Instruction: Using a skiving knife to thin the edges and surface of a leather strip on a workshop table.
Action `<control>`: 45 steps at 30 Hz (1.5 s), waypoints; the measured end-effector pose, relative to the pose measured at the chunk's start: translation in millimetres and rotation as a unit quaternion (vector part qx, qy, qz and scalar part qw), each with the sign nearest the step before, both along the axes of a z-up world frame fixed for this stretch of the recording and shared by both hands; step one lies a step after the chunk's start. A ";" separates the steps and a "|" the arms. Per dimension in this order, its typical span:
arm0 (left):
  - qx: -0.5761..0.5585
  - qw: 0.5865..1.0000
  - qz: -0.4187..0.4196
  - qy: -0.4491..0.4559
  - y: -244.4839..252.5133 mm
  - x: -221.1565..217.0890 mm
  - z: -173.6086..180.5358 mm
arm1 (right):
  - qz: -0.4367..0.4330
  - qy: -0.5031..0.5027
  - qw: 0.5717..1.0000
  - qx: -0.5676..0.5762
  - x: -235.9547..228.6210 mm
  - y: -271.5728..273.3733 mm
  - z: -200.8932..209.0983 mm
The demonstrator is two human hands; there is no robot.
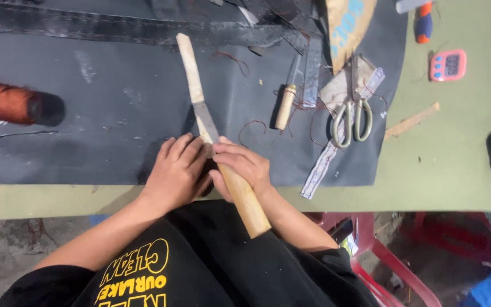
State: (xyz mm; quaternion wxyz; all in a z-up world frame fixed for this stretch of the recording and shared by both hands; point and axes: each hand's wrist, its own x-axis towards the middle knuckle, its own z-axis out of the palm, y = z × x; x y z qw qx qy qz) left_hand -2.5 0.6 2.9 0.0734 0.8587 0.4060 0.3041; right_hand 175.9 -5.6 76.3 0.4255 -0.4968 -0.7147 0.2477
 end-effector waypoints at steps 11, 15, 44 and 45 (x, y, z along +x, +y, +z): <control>0.013 1.000 0.006 0.002 -2.3 3.2 -14.3 | 0.002 0.016 0.999 0.041 -2.5 27.7 -10.7; 0.012 0.999 0.009 0.030 -4.0 1.7 -8.8 | -0.001 0.005 0.999 0.044 2.1 4.4 0.6; 0.015 0.999 0.021 0.032 -4.6 6.1 -7.8 | 0.011 -0.007 1.000 0.024 5.6 20.4 -18.2; 0.018 0.999 0.024 0.031 -4.1 6.4 -6.8 | 0.014 -0.008 1.000 0.027 4.5 24.9 -16.1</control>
